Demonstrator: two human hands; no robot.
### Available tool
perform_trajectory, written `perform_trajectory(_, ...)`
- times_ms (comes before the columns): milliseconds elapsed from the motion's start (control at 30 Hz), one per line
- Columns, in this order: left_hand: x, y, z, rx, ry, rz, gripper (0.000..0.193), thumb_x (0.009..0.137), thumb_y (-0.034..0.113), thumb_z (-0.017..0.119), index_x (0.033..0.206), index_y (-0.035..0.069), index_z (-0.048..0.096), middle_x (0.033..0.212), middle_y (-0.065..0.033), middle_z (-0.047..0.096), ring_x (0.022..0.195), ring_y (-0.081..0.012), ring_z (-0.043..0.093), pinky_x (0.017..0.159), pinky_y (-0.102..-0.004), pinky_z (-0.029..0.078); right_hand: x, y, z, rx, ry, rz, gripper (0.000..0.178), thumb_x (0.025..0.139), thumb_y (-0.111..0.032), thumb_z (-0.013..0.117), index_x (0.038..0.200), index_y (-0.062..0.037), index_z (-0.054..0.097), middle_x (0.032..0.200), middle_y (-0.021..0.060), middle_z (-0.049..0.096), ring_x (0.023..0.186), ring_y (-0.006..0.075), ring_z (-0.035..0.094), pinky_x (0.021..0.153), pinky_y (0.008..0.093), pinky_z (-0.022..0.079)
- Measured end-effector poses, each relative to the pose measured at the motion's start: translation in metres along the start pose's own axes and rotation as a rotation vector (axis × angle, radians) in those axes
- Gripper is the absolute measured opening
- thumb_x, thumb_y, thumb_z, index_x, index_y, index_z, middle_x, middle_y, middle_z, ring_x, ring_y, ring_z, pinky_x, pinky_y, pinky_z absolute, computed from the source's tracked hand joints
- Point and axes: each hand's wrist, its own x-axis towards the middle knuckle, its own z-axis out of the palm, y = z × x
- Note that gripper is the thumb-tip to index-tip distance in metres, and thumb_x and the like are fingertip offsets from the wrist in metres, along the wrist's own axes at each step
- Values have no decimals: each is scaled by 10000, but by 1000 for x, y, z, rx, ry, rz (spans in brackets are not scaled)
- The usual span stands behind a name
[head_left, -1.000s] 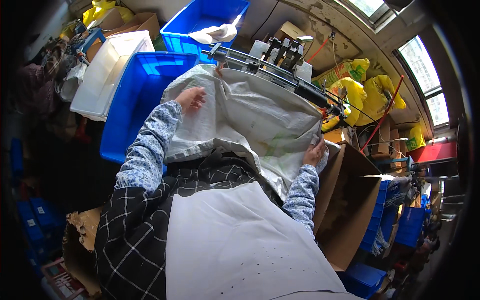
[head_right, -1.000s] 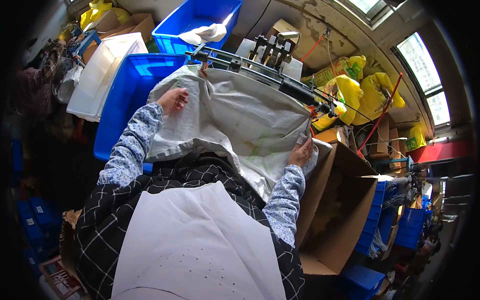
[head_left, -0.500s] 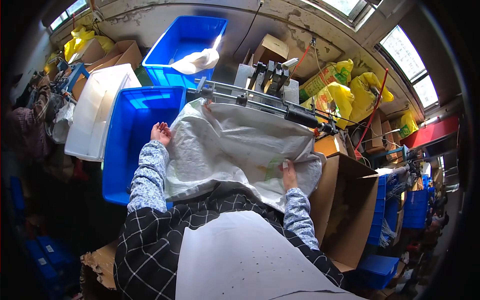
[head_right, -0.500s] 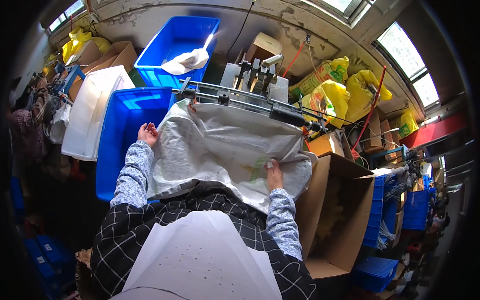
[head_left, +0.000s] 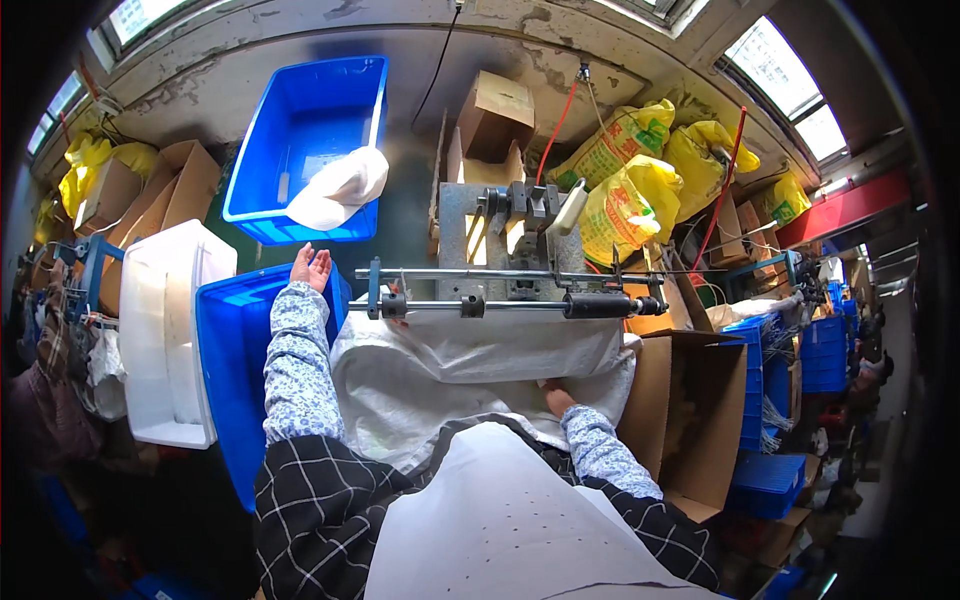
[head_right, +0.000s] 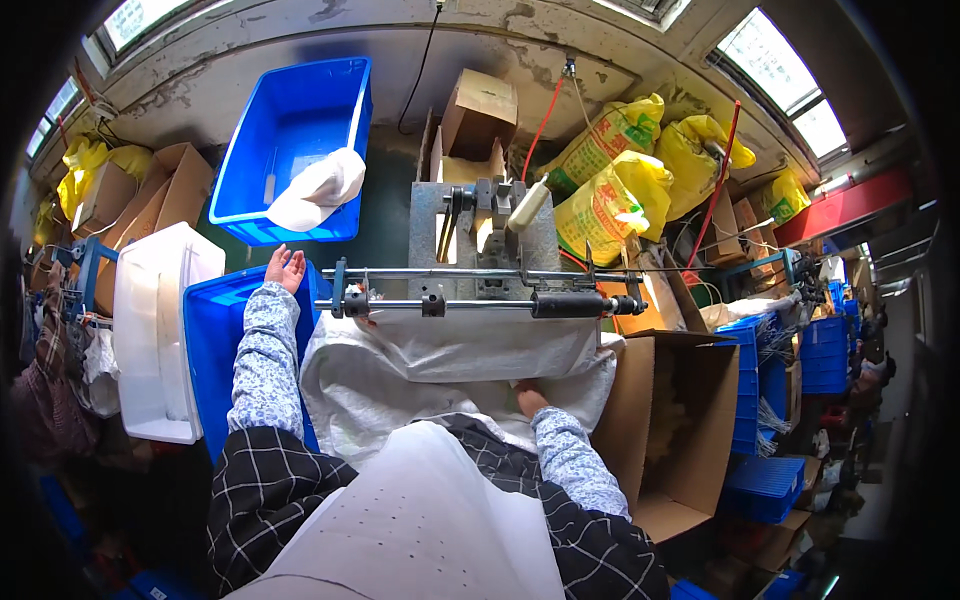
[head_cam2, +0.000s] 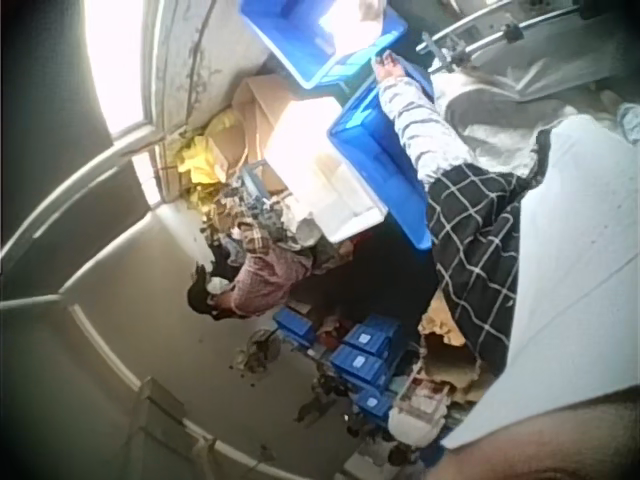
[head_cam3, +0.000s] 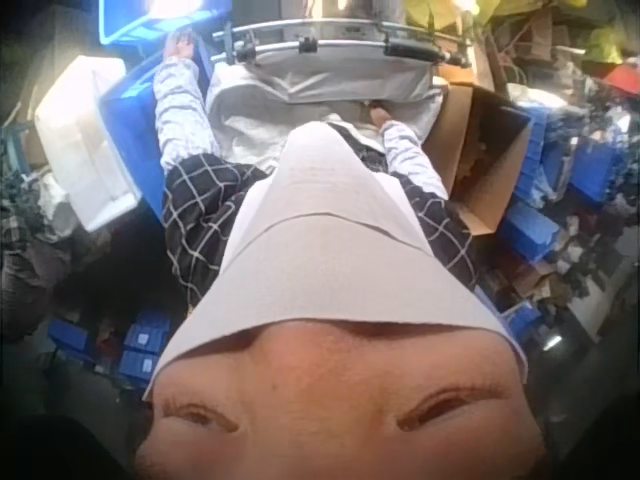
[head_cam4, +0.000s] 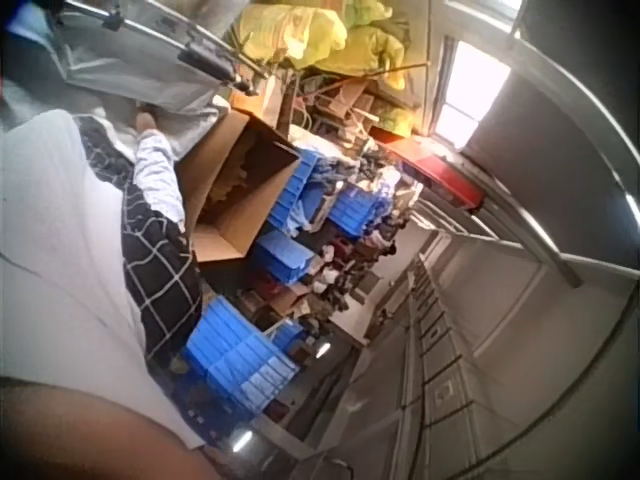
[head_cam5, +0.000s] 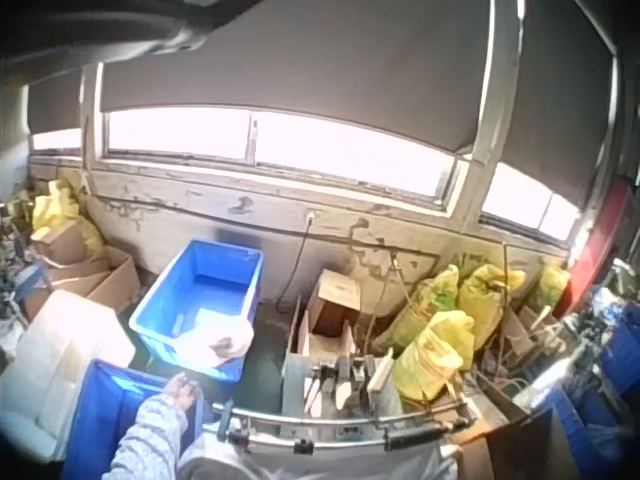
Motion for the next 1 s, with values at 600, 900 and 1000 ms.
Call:
perform_trajectory(600, 57, 63, 98, 97, -94, 305, 277, 827, 165, 560, 1080, 79, 487, 989, -90, 576, 885, -200, 558, 833, -327, 434, -49, -164, -109, 908, -209, 994, 362, 889, -304, 392, 1101, -15, 440, 947, 159, 588, 886, 240, 573, 786, 321, 425)
perform_trajectory(900, -167, 53, 246, 183, -718, 441, 315, 809, 132, 567, 1080, -8, 487, 1020, -118, 562, 888, -204, 561, 803, -304, 465, -92, -130, -123, 1030, 100, 934, 334, 880, -282, 414, 1118, -52, 457, 976, 157, 581, 941, 260, 544, 799, 335, 405)
perform_trajectory(1000, -239, -47, 313, 411, -929, 324, 285, 814, 112, 548, 1064, -12, 491, 1012, -121, 561, 879, -201, 560, 786, -298, 465, -141, -108, -110, 1109, 421, 980, 261, 876, -240, 397, 1032, -55, 494, 845, 98, 606, 783, 230, 574, 725, 335, 433)
